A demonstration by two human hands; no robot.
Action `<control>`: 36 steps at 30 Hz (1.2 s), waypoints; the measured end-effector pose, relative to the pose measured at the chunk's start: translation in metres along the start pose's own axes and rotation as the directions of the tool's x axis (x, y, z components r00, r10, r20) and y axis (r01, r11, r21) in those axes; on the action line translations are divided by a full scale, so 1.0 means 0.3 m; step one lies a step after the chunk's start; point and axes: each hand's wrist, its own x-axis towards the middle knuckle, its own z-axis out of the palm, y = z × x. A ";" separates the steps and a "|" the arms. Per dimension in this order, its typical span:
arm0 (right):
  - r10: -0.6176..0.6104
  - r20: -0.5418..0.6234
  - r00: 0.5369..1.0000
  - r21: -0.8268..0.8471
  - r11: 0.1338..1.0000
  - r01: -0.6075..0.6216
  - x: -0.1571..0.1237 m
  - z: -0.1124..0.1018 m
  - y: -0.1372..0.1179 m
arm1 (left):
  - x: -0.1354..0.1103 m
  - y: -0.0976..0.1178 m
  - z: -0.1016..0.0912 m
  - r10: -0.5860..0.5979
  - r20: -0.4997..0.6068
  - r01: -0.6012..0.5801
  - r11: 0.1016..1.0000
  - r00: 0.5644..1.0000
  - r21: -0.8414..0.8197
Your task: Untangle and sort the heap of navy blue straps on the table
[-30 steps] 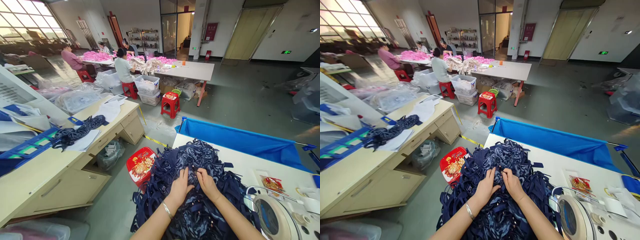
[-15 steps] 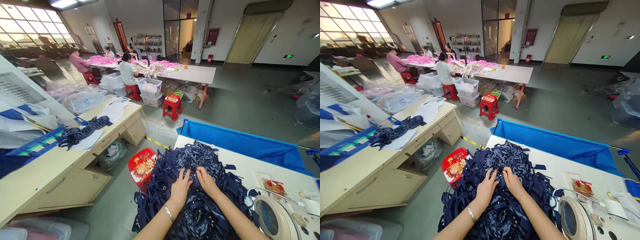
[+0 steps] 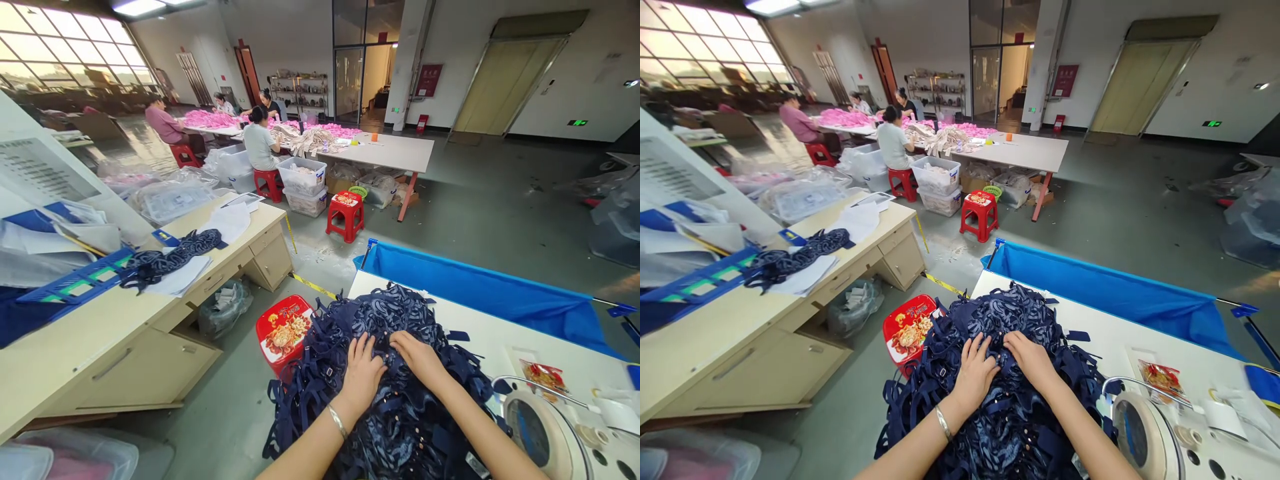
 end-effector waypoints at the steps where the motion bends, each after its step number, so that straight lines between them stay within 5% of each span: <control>1: -0.014 -0.012 1.000 0.004 1.000 0.014 0.012 -0.005 -0.016 | 0.001 -0.002 0.003 0.003 0.003 -0.003 1.000 1.000 0.009; 7: -0.089 -0.119 0.989 -0.052 0.995 0.083 0.159 -0.051 -0.072 | 0.019 -0.010 0.016 0.089 0.065 -0.094 0.992 0.994 0.089; 13: -0.336 0.127 0.933 -0.270 0.894 0.359 0.265 -0.045 -0.029 | 0.019 -0.003 0.008 0.125 0.141 -0.141 0.984 0.982 0.109; 20: -0.143 -0.011 0.990 -0.633 0.767 0.104 0.058 -0.108 0.091 | -0.008 0.005 -0.037 -0.058 0.153 0.044 0.994 0.987 0.097; 24: -0.071 -0.066 0.995 -0.714 0.701 0.003 -0.024 -0.112 0.077 | 0.017 -0.003 -0.047 0.024 0.233 -0.029 0.999 0.972 0.014; 32: -0.097 0.100 0.990 -0.644 0.753 0.139 0.061 -0.054 -0.010 | 0.022 0.016 -0.042 0.071 0.331 -0.063 0.997 0.941 -0.032; 36: -0.084 0.070 0.994 -0.544 0.832 0.109 0.118 -0.066 -0.054 | 0.026 0.002 -0.045 0.018 0.345 -0.012 1.000 0.938 -0.019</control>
